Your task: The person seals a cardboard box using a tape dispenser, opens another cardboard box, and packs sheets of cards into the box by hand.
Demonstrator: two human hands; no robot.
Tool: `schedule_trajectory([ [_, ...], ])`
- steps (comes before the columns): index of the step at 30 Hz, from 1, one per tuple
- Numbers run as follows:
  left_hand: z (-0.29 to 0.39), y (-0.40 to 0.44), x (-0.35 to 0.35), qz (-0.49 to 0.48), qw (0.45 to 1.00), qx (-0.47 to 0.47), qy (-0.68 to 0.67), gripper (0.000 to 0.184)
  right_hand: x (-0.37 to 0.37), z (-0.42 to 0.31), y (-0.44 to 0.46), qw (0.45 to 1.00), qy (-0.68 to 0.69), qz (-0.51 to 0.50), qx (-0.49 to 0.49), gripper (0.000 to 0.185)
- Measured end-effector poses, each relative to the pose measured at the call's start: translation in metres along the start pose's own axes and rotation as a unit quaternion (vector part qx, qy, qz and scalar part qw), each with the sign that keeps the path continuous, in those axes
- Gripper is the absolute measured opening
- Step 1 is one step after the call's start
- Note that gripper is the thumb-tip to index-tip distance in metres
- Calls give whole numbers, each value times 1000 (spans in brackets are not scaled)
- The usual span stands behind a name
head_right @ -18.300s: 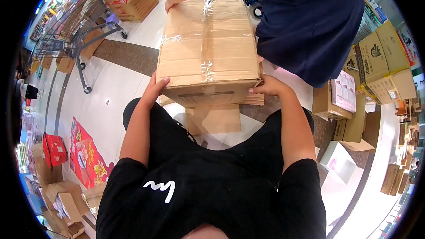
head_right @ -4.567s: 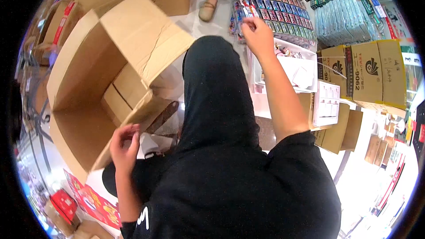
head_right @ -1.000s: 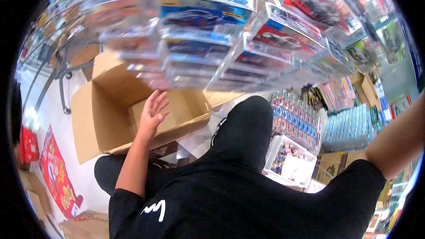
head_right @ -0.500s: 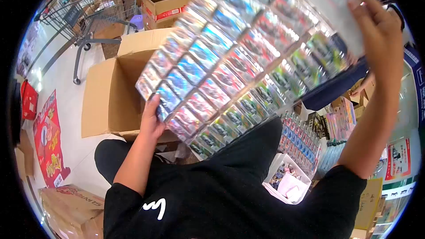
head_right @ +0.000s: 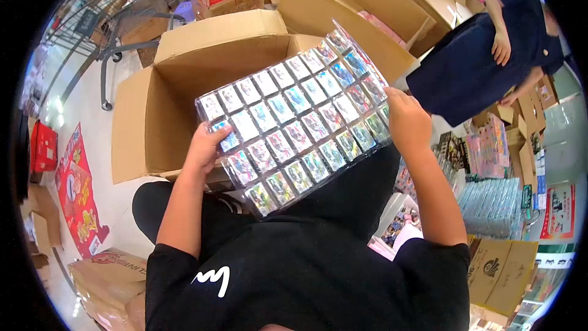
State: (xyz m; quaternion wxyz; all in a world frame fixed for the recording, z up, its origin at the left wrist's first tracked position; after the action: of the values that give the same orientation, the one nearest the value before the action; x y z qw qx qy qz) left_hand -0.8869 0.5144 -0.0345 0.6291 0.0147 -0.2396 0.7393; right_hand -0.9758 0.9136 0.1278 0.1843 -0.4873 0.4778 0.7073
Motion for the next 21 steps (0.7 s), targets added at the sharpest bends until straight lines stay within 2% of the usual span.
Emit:
schedule_trajectory([
  [5,8,1,-7,2,999,-43,23,44,53,39,-35,992,122,-30,13,25],
  [7,7,2,-10,32,997,-65,35,46,78,58,-44,929,296,-144,167,32],
  [8,1,7,-15,28,997,-63,23,45,85,68,-42,902,363,-146,182,39],
  [9,-1,9,-18,27,997,-67,29,45,84,74,-39,900,366,-146,188,39],
  [11,-3,13,-18,7,997,-79,22,45,88,95,-37,774,475,-173,380,41],
  [12,-3,14,-17,4,996,-83,29,45,99,111,-36,748,488,-206,400,36],
  [14,-2,14,-14,3,995,-96,21,43,126,135,-39,740,503,-219,389,37],
  [15,-2,15,-13,-2,995,-97,27,43,130,137,-38,737,515,-235,370,40],
  [16,-3,15,-12,-4,996,-92,14,43,136,138,-38,728,523,-244,369,51],
  [17,-5,15,-11,-5,996,-87,-1,43,139,138,-41,727,524,-240,373,51],
  [20,-6,16,-12,-4,996,-91,-1,43,140,134,-46,581,615,-271,459,56],
  [21,-6,16,-12,-4,996,-87,-3,43,141,138,-46,580,615,-272,460,56],
])
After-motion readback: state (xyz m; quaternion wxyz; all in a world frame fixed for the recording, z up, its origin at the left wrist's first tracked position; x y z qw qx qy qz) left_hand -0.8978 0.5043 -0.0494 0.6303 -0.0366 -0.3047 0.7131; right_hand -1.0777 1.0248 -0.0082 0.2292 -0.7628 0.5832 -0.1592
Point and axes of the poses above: each hand's wrist, its own y-axis towards the middle knuckle, its own x-axis out of the palm, z = x × y, the point moved 2 cm from there along y, towards the middle knuckle, and after that the axes turned 6 degrees about y, right-handed, at the moved point
